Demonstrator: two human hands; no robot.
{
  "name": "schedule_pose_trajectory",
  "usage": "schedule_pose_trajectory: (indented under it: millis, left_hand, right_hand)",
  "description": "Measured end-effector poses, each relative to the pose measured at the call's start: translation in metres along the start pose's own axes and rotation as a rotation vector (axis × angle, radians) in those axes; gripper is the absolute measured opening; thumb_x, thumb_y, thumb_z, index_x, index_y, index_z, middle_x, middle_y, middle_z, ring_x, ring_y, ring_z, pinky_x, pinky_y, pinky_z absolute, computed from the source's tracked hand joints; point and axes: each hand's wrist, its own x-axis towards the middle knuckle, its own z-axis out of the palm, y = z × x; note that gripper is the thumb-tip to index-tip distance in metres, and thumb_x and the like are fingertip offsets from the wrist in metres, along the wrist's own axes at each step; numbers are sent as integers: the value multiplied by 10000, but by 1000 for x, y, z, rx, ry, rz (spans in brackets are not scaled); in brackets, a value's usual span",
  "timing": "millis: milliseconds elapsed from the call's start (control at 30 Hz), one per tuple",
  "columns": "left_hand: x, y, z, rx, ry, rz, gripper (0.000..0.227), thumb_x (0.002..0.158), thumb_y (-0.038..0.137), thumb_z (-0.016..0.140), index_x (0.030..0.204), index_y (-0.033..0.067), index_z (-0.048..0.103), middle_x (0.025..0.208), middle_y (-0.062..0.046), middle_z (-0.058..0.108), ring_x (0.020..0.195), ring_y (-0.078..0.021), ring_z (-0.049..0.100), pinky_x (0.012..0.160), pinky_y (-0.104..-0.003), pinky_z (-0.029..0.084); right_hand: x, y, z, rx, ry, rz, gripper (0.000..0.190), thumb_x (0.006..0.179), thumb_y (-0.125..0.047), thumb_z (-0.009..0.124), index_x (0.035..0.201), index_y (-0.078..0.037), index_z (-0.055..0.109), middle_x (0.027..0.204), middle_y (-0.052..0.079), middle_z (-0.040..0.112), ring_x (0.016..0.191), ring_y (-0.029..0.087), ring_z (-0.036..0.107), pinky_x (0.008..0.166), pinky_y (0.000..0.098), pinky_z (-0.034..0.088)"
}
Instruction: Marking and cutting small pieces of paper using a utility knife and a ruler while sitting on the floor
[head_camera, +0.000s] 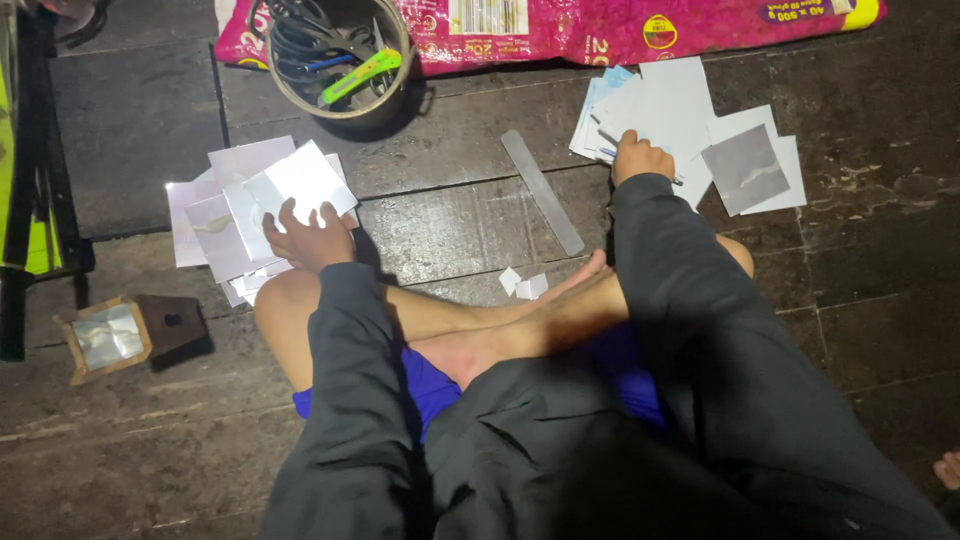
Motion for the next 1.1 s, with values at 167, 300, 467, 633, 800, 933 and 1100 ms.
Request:
schedule_pose_trajectory:
  millis: [167,300,467,633,800,933,1100]
  left_hand:
    - [6,-10,12,0,-77,-23,467,880,323,783,1302,292,584,1472,-2,342,1410,-287,350,1075,-475,438]
    - [5,-16,23,-96,-39,34,450,859,236,780,1277,207,617,1454,-71,356,1376,-355,366,1037,-517,482]
    - [3,-12,31,-154,-41,66,424,830,191,797,1229,166,653,1439,-114,382,1353,-389,391,1039,-499,499]
    - [6,-17,32,-144,-44,88,442,808,196,809,1223,172,659,1425,-152,420,1318,-404,430,1044,-494,502]
    - [11,-24,40,-99,-78,69,439,811,220,822,1218,188,660,1424,-133,440,1315,-395,436,1070,-527,451]
    - [14,-35,55,-96,-117,118,430,801,203,841,1192,163,668,1394,-159,469,1303,-422,457,1075,-533,434]
    - [5,-21,40,-274,-180,144,422,747,106,886,1120,91,689,1282,-171,495,1234,-410,508,1018,-313,561]
  right_hand:
    - [6,10,-38,-4,45,7,402,973,-100,506,1361,-40,592,1034,202,717,776,443,761,705,562,580]
    - [14,30,-22,-27,13,46,333,956,-175,601,1277,-123,672,1055,125,684,769,454,755,711,583,569]
    - [0,21,-34,68,-206,122,280,917,-300,692,1165,-179,739,1065,96,691,871,454,751,771,579,572]
    - [12,23,-78,379,-260,405,563,861,-443,784,1332,-159,664,1207,140,589,1013,518,695,875,621,556]
    - [7,56,-63,680,-350,888,1348,806,-905,842,1610,-82,139,1563,321,393,1400,500,501,1168,600,394]
    - [20,52,-73,624,-446,881,1288,839,-728,874,1610,-34,111,1590,351,327,1396,499,501,1140,624,424]
    - [21,74,-51,735,-406,1000,1292,751,-435,1043,1554,29,144,1543,357,351,1409,492,478,1162,605,409]
